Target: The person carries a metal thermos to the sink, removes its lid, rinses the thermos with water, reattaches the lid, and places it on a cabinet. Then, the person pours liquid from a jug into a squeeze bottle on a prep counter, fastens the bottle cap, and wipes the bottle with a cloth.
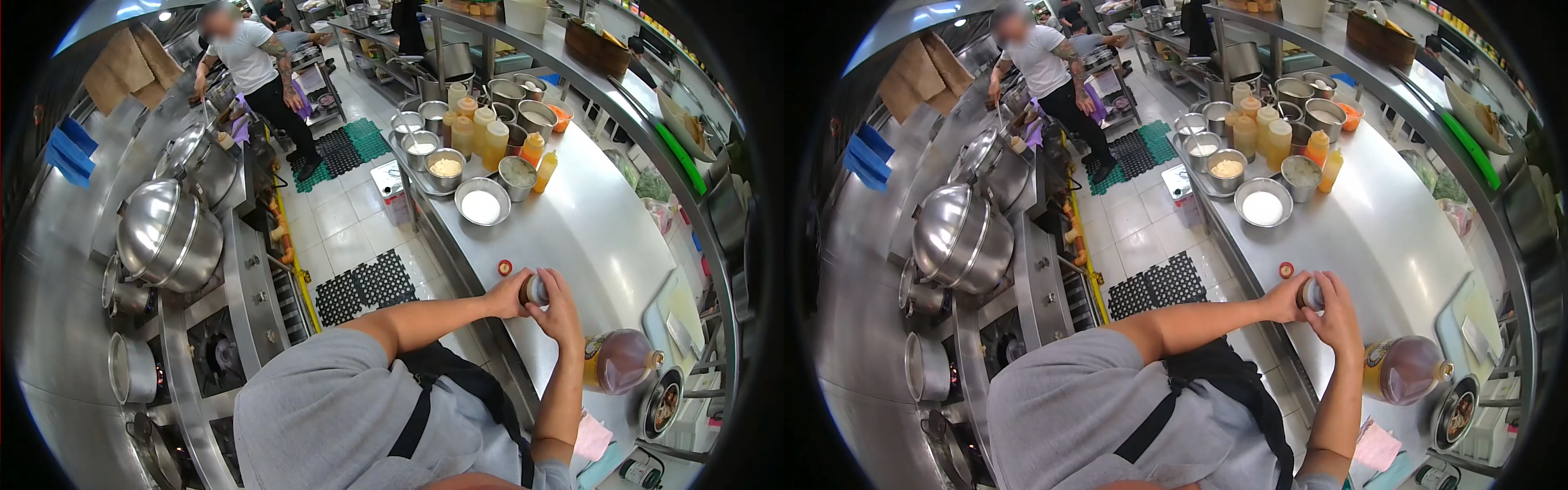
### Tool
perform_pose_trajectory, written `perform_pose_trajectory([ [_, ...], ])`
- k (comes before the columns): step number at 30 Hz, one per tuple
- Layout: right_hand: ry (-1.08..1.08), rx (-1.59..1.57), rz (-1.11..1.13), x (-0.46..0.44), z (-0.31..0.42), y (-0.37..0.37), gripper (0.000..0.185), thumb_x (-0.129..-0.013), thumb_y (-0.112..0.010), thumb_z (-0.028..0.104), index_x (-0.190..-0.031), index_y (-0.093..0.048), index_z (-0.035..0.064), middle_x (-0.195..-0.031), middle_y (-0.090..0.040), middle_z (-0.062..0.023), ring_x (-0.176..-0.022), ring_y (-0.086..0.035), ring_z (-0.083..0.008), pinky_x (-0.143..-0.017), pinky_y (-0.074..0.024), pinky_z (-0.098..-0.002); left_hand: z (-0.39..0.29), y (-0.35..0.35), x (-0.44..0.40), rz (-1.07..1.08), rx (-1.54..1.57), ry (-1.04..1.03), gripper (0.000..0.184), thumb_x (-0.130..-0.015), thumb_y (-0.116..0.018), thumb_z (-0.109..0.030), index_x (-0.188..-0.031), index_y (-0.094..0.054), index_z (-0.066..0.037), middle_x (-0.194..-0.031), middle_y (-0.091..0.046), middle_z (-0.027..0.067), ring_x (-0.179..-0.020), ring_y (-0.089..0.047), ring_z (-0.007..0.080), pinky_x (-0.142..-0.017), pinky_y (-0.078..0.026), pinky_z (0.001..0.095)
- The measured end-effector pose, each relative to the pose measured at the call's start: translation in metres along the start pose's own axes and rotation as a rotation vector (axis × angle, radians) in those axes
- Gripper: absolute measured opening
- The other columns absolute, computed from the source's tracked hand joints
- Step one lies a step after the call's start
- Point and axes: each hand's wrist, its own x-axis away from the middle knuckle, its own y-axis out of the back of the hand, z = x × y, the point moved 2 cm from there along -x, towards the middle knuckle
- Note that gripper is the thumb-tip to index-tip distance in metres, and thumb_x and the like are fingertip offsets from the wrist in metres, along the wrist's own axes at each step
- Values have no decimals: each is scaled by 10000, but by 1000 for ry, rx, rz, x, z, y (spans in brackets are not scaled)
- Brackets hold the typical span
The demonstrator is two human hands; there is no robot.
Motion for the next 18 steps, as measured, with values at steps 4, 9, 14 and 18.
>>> perform_pose_trajectory([
  [4,-39,40,52,-5,7,6,651,-661,-750,50,-1276,-534,46,-1269,-540,-175,-1219,-485,-380,-995,-443,-421,-4,3,-1,6,-57,67,780,-594,-842,-125,-1240,-414,-38,-1156,-576,196,-1092,-573,365,-911,-473,426],
  [9,-70,123,157,-19,17,10,611,-624,-763,38,-1206,-579,30,-1188,-584,-173,-1125,-543,-382,-975,-448,-425,0,3,0,3,-63,87,790,-592,-840,-144,-1252,-420,-38,-1164,-577,192,-1099,-572,356,-917,-472,419],
  [14,-133,156,172,-25,26,8,603,-609,-780,60,-1183,-598,22,-1155,-602,-164,-1085,-559,-375,-944,-460,-429,4,2,-1,8,-55,73,794,-582,-838,-158,-1252,-427,-41,-1149,-588,187,-1073,-585,360,-911,-479,417],
  [18,-71,259,169,-26,18,8,549,-639,-809,183,-1126,-615,19,-1095,-626,-185,-991,-597,-380,-857,-495,-439,11,0,-3,7,-26,89,773,-584,-835,-155,-1240,-441,-51,-1135,-592,175,-1069,-590,344,-904,-479,413],
])
